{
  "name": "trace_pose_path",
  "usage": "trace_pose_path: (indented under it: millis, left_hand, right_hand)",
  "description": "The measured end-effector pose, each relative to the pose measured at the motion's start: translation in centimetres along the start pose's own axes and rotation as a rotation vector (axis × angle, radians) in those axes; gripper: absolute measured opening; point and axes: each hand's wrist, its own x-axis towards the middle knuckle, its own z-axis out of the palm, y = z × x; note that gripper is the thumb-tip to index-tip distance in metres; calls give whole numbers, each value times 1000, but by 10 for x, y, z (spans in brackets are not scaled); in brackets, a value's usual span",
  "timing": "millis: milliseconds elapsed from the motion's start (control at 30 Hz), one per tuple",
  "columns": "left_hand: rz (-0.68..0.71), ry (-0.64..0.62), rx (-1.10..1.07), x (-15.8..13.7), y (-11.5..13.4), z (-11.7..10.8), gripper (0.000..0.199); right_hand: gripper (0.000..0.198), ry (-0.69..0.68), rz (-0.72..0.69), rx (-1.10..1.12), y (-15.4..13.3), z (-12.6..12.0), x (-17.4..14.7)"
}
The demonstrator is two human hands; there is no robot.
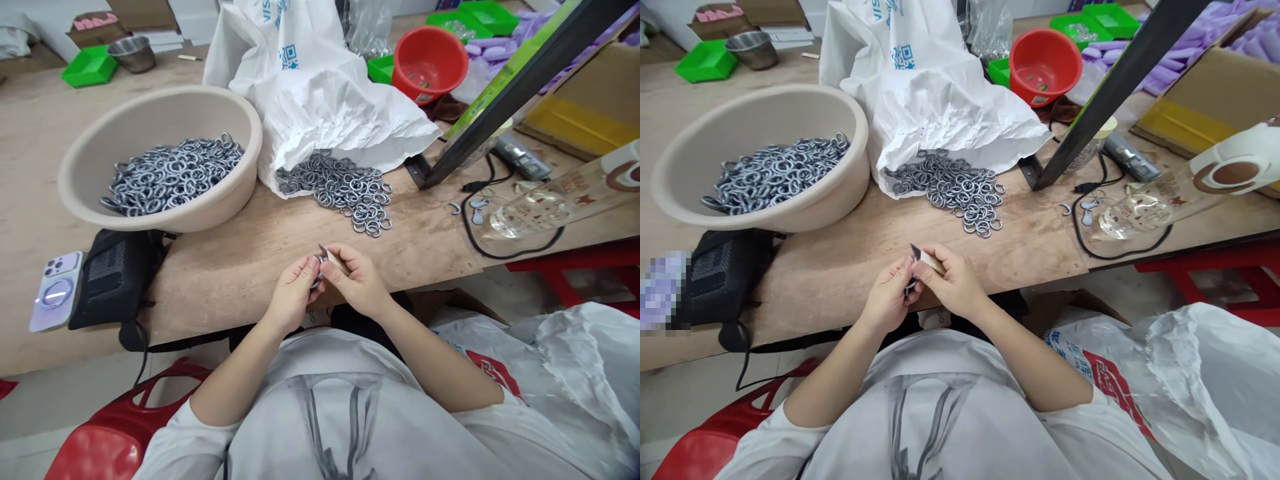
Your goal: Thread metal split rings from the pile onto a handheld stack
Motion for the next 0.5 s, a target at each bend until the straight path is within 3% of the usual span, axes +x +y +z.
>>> trace_pose_path:
  millis: [200,333,500]
  left_hand:
    - [-7,-53,-31,-6,6,2,48]
    - [-24,-9,-63,-5,7,1,48]
    - [-49,31,-88,-7,5,1,49]
  right_hand:
    - [38,62,-143,-225,-9,-12,1]
    - [39,-56,-309,-497,-19,-14,-8]
    - [41,-117,-287,-590,-21,-12,-14]
